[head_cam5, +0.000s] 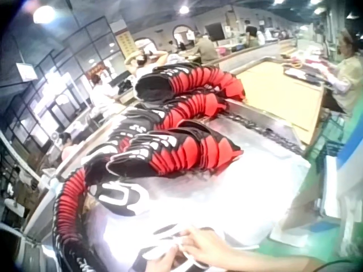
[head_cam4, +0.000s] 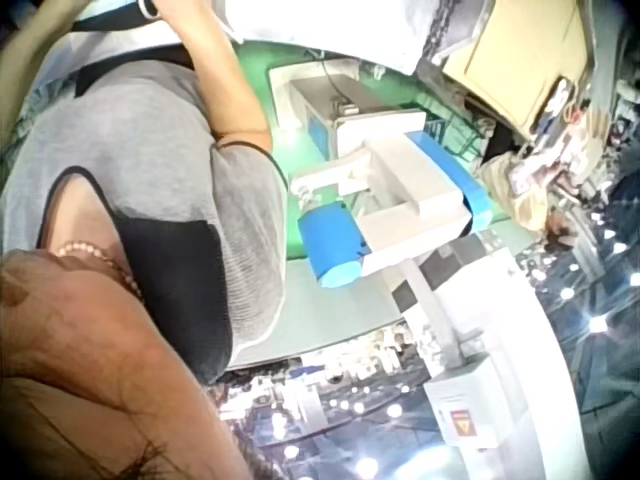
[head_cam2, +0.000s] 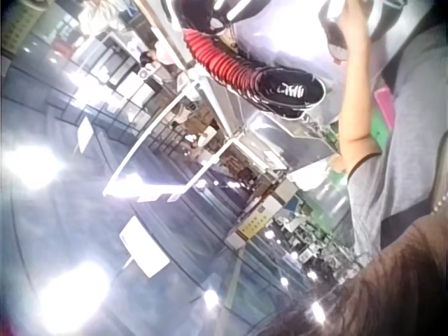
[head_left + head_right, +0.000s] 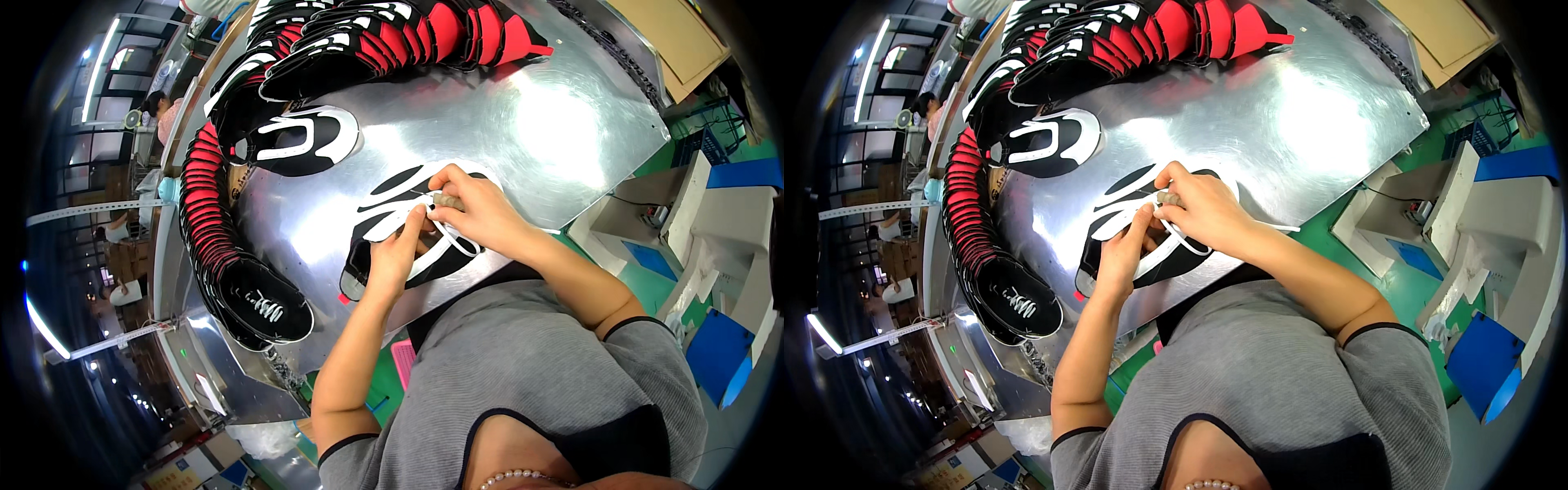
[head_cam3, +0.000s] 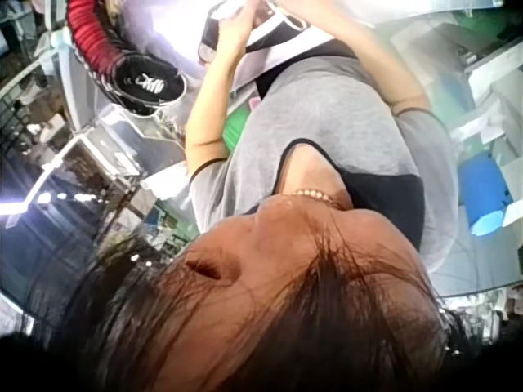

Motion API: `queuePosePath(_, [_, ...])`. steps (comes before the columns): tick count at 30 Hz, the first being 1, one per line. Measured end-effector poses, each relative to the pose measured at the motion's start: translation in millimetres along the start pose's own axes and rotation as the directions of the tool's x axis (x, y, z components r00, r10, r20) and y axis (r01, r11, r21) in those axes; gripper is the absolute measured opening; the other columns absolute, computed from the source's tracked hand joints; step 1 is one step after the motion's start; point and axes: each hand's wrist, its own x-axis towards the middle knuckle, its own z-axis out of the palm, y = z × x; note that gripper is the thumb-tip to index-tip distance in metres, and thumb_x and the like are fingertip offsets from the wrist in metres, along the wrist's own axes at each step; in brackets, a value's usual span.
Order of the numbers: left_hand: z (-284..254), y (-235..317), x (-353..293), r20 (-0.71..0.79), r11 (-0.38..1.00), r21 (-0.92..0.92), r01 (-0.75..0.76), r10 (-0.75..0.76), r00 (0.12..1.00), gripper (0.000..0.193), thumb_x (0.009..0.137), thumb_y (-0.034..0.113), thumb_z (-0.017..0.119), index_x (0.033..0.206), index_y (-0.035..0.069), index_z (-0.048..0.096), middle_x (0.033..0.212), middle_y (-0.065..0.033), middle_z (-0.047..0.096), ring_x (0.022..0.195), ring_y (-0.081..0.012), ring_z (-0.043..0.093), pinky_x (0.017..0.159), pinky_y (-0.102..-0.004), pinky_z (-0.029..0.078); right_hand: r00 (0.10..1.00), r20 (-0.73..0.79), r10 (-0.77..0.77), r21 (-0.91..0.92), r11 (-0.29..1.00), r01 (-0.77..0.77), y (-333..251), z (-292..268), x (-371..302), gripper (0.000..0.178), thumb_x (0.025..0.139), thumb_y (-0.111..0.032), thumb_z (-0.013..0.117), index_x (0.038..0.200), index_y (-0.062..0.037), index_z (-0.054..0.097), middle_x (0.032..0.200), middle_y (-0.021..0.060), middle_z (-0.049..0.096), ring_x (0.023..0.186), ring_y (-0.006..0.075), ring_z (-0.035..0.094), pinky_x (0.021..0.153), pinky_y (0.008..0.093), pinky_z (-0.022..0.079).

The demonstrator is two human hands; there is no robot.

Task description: The person laces shoe uppers using a tool, places a stack of shoe uppers into a basket, unpacks bundles of laces from a plastic bag onto the table, and threads laces through shoe uppers.

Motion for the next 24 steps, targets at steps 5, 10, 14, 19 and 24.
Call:
queuePosePath(5, [1.0,-3.4,-7.0,-0.004,0.994,-0.002,-0.109,0.109,0.994,0.027,0.096,0.025,0.060,0.094,-0.002,0.065,0.080,-0.0053,0.066,0.053,-0.0098,0.055,0.049,-0.0245,0.041,0.999,0.039,-0.011,0.103,0.995,0.007,-4.1,-14.5,-13.9,0.023,0.091,-0.020,0.060,0.100,-0.0011,0.052,0.076,0.0152,0.064,0.071,0.0296,0.062,0.065,0.0390,0.046])
queuePosePath(10, [2.5,-3.8,-10.9,-0.012,0.991,0.056,-0.121,0.122,0.992,0.025,0.097,0.023,0.059,0.091,-0.002,0.064,0.079,-0.0052,0.065,0.051,-0.0092,0.053,0.048,-0.0250,0.041,0.992,0.040,-0.120,-0.194,0.973,0.125,-4.9,-18.7,-9.7,0.010,0.090,-0.011,0.060,0.090,-0.0007,0.057,0.075,0.0120,0.065,0.068,0.0251,0.064,0.062,0.0335,0.048])
queuePosePath(14, [6.7,-3.9,-9.3,-0.027,0.983,0.069,-0.169,0.171,0.985,0.024,0.097,0.020,0.058,0.088,-0.001,0.064,0.075,-0.0043,0.063,0.050,-0.0089,0.053,0.047,-0.0254,0.041,0.985,0.104,-0.138,-0.294,0.942,0.163,-9.9,-25.7,1.9,0.009,0.088,-0.010,0.061,0.086,-0.0014,0.058,0.073,0.0119,0.065,0.066,0.0277,0.063,0.060,0.0353,0.048])
queuePosePath(19, [11.9,-5.5,-17.3,0.115,0.822,0.347,-0.453,0.442,0.890,0.023,0.098,0.015,0.055,0.095,-0.005,0.066,0.077,-0.0093,0.068,0.071,-0.0168,0.066,0.063,-0.0299,0.050,0.980,0.161,0.114,-0.342,0.938,-0.053,-22.0,-24.1,7.0,0.022,0.086,-0.018,0.062,0.102,-0.0045,0.054,0.075,0.0174,0.066,0.073,0.0352,0.066,0.065,0.0399,0.051])
queuePosePath(24, [-1.5,-9.5,-12.7,0.097,0.927,0.308,-0.215,0.194,0.976,0.025,0.100,0.018,0.051,0.101,-0.003,0.066,0.082,-0.0077,0.068,0.068,-0.0153,0.063,0.060,-0.0275,0.047,0.952,0.305,-0.009,-0.411,0.901,0.141,5.9,12.6,24.6,0.031,0.085,-0.020,0.053,0.109,0.0000,0.048,0.077,0.0237,0.066,0.074,0.0415,0.066,0.065,0.0509,0.050])
